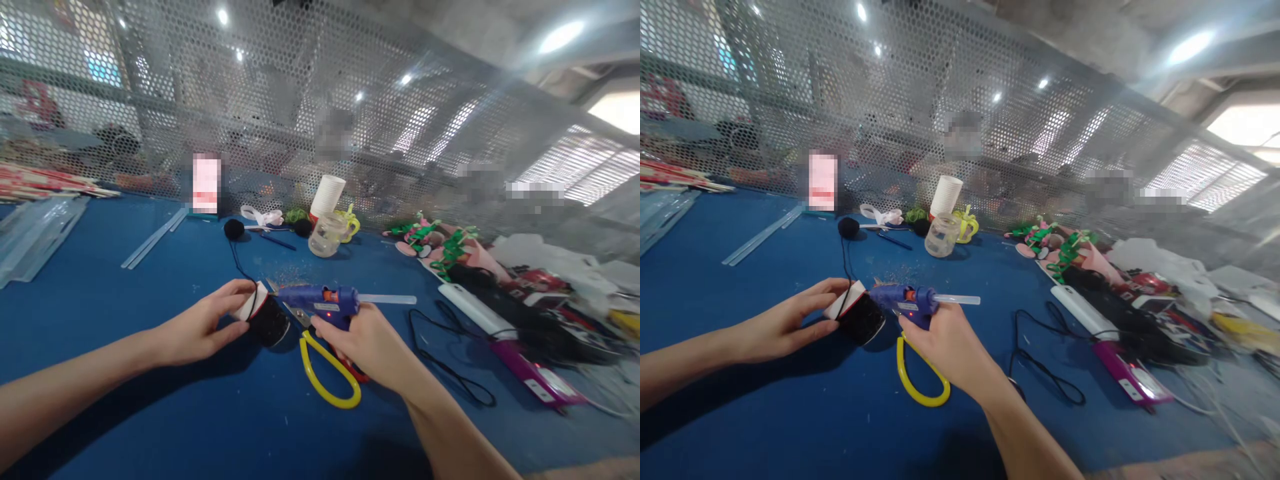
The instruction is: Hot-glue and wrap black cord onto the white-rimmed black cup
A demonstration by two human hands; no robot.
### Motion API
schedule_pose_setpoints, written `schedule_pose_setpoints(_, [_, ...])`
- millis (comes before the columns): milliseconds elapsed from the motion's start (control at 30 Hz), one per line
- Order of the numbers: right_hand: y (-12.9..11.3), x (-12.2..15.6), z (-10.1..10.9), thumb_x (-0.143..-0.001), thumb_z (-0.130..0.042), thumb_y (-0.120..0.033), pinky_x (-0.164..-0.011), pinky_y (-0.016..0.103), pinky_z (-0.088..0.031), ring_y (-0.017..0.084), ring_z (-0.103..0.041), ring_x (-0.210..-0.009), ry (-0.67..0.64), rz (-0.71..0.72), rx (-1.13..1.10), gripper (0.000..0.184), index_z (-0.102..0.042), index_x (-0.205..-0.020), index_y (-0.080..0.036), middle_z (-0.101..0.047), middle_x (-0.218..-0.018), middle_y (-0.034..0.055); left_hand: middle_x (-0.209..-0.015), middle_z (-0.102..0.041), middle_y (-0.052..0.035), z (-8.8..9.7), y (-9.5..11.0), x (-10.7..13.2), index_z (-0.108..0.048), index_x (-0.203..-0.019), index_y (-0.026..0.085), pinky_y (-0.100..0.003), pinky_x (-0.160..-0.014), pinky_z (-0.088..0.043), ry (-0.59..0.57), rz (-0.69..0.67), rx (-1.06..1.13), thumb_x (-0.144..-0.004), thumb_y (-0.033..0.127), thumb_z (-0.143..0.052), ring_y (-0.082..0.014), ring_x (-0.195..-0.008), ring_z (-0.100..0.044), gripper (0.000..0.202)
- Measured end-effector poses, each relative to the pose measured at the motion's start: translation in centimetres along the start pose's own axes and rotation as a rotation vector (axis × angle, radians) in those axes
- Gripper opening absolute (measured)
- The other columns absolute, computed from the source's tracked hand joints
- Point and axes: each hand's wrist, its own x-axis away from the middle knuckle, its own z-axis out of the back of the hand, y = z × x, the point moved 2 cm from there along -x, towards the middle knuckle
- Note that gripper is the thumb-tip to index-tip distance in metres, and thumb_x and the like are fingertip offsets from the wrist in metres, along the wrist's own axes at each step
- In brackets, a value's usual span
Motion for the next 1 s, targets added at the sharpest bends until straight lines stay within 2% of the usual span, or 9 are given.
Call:
schedule_pose_setpoints(167, [0.17, -0.03, 0.02, -0.073, -0.046, -0.029, -0.041, 0.021, -0.038, 0.007, -0.040, -0.033, -0.008, 0.020, -0.027, 0.030, -0.043, -0.045, -0.019, -0.043, -0.034, -0.0058, -0.118, -0.037, -0.0090, 0.07, 0.15, -0.02, -0.047, -0.097, 0.014, -0.029, -0.096, -0.029, -0.002, -0.016, 0.009, -0.081, 0.014, -0.036, -0.0181, -0.111, -0.036, 0.019])
schedule_pose_setpoints(333, [0.02, -0.02, -0.01, -0.073, -0.047, -0.029, -0.036, 0.020, -0.035, 0.007, -0.039, -0.031, -0.007, -0.035, -0.055, 0.027, -0.046, -0.048, -0.018, -0.042, -0.033, -0.0059, -0.118, -0.037, -0.0093, 0.09, 0.20, -0.14, -0.047, -0.099, 0.014, -0.029, -0.096, -0.029, 0.002, -0.011, 0.006, -0.082, 0.013, -0.036, -0.0178, -0.111, -0.036, 0.020])
schedule_pose_setpoints(533, [0.05, 0.35, -0.07, -0.073, -0.048, -0.031, -0.031, 0.019, -0.031, 0.006, -0.036, -0.028, -0.046, -0.086, -0.100, 0.030, -0.041, -0.046, -0.019, -0.040, -0.032, -0.0066, -0.119, -0.037, -0.0092, 0.01, 0.17, -0.11, -0.047, -0.100, 0.015, -0.030, -0.096, -0.029, 0.001, -0.026, -0.001, -0.082, 0.014, -0.036, -0.0180, -0.112, -0.036, 0.021])
schedule_pose_setpoints(1000, [-0.61, 0.61, 0.13, -0.073, -0.048, -0.027, -0.037, 0.017, -0.037, 0.006, -0.041, -0.034, -0.072, -0.069, -0.110, 0.024, -0.043, -0.051, -0.018, -0.044, -0.037, -0.0058, -0.121, -0.036, -0.0094, 0.00, 0.33, 0.04, -0.047, -0.102, 0.015, -0.031, -0.097, -0.029, 0.008, -0.009, -0.021, -0.081, 0.013, -0.037, -0.0185, -0.113, -0.035, 0.023])
